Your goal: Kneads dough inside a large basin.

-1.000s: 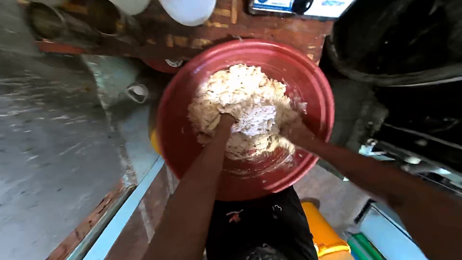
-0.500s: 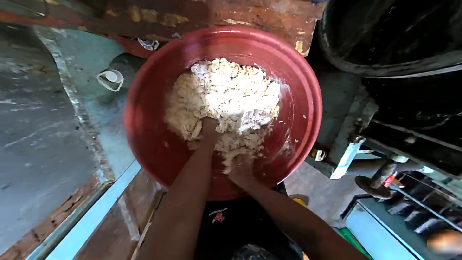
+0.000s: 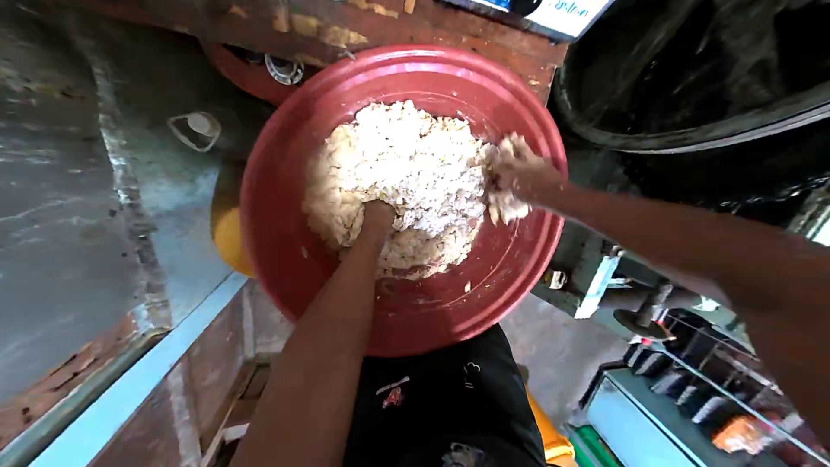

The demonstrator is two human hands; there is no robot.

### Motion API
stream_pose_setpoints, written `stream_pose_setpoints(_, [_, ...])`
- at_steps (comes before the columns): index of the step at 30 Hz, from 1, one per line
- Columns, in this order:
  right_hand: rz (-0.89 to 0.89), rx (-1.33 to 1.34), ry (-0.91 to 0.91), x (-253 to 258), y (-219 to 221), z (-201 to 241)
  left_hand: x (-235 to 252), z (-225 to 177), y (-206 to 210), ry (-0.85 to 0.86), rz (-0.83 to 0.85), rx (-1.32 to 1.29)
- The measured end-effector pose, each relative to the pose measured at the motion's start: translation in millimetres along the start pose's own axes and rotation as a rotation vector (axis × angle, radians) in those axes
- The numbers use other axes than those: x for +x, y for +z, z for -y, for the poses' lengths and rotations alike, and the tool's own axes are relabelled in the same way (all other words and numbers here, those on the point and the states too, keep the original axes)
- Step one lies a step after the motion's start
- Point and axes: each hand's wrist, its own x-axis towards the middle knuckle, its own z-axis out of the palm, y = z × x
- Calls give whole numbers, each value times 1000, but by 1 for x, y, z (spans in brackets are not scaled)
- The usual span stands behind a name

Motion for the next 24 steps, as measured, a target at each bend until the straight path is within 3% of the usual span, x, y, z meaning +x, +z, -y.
stream_pose_setpoints(3, [-128,-64,-22,19,-8,-9,-7,1,6,-15,-7,106])
stream_pose_setpoints(5, [-121,54,102,-11,20,18,-19,7,14,-32,-52,-54])
stream_pose_setpoints(8, [-19,289,342,-63,92,107,-38,10,30,-215,-108,-537])
stream_pose_setpoints(11, [237,563,516,-65,96,217,-44,8,34,-256,-97,-559])
stream_pose_setpoints(14, [309,775,475,-28,70,302,-30,-2,20,-288,-54,-504])
stream_pose_setpoints(17, [169,933,349,20,64,356,-23,-1,20,-240,-45,-469])
stream_pose_setpoints(20, [79,974,219,16,77,341,-26,10,14,-112,-20,-435])
stream_pose_setpoints(22, [34,876,130,-24,90,287,-51,14,3,11,8,-327])
stream_pose_setpoints(24, [51,754,77,-59,98,202,-83,17,-13,103,-14,-192])
